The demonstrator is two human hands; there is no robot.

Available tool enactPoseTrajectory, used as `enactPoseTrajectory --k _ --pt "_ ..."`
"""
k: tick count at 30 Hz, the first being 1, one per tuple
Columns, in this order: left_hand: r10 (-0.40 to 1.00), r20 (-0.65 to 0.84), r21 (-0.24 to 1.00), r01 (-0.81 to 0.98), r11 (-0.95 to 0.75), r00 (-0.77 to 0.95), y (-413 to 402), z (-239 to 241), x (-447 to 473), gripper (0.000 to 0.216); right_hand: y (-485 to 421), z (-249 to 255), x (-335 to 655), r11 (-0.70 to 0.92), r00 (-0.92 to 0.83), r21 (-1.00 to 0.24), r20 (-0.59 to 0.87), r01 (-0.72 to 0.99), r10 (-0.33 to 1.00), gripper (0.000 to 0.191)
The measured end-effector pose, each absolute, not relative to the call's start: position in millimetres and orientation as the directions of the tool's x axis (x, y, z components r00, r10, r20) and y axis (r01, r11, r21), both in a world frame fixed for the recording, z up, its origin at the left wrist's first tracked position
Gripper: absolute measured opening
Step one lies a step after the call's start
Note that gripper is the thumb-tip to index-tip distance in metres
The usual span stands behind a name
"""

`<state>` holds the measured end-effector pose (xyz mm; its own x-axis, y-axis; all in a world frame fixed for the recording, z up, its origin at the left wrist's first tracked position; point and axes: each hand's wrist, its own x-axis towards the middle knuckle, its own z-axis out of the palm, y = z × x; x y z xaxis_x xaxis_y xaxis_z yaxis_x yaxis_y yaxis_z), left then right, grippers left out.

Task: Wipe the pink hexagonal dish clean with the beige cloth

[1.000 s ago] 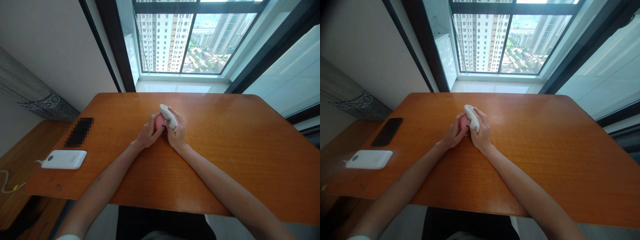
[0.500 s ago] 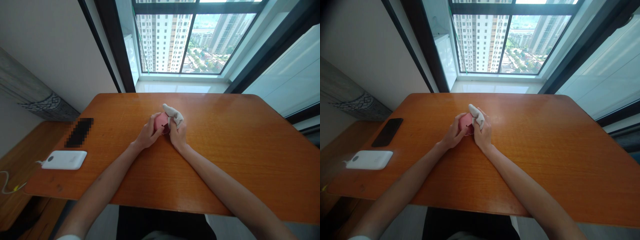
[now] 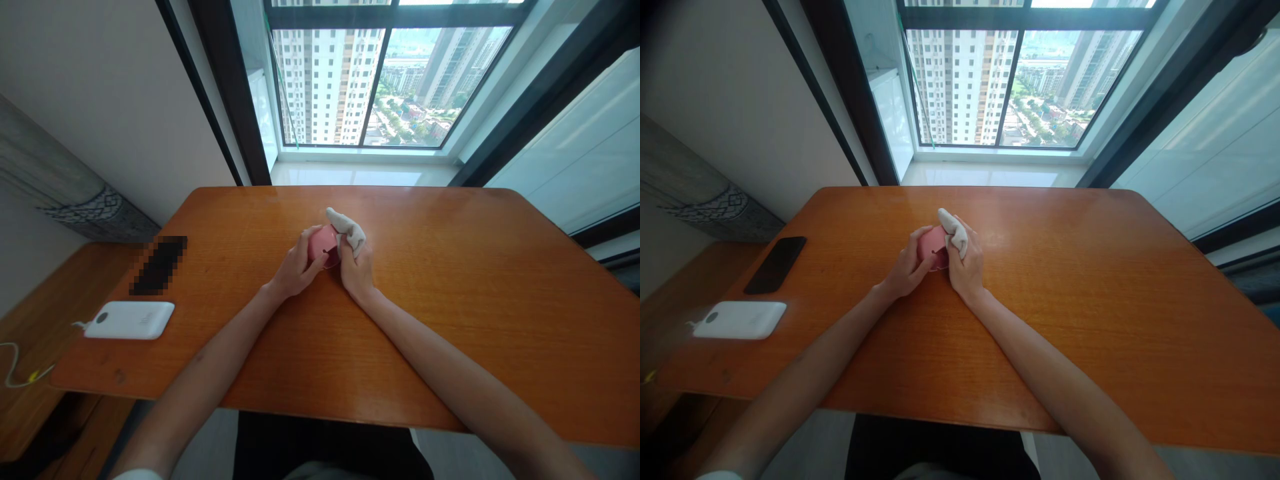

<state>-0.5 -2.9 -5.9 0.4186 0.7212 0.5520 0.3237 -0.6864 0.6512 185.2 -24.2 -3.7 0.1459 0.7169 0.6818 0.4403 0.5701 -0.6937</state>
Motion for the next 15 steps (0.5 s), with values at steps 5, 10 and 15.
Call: enactPoseTrajectory --k 5,10,15 --pt "0.725 0.534 0.673 0.299 -0.676 0.435 1 -16 -4 0.060 -37 1 183 0.709 -0.155 -0.404 0.799 0.578 0.581 0.054" --pt "0.738 0.531 0.675 0.318 -0.666 0.417 -2 -8 -2 0.062 -28 -2 182 0.626 0.070 -0.603 0.745 0.494 0.663 0.052" --pt "0.733 0.535 0.677 0.307 -0.669 0.419 -2 -9 -4 0.062 -32 0 182 0.647 0.026 -0.561 0.765 0.516 0.643 0.053"
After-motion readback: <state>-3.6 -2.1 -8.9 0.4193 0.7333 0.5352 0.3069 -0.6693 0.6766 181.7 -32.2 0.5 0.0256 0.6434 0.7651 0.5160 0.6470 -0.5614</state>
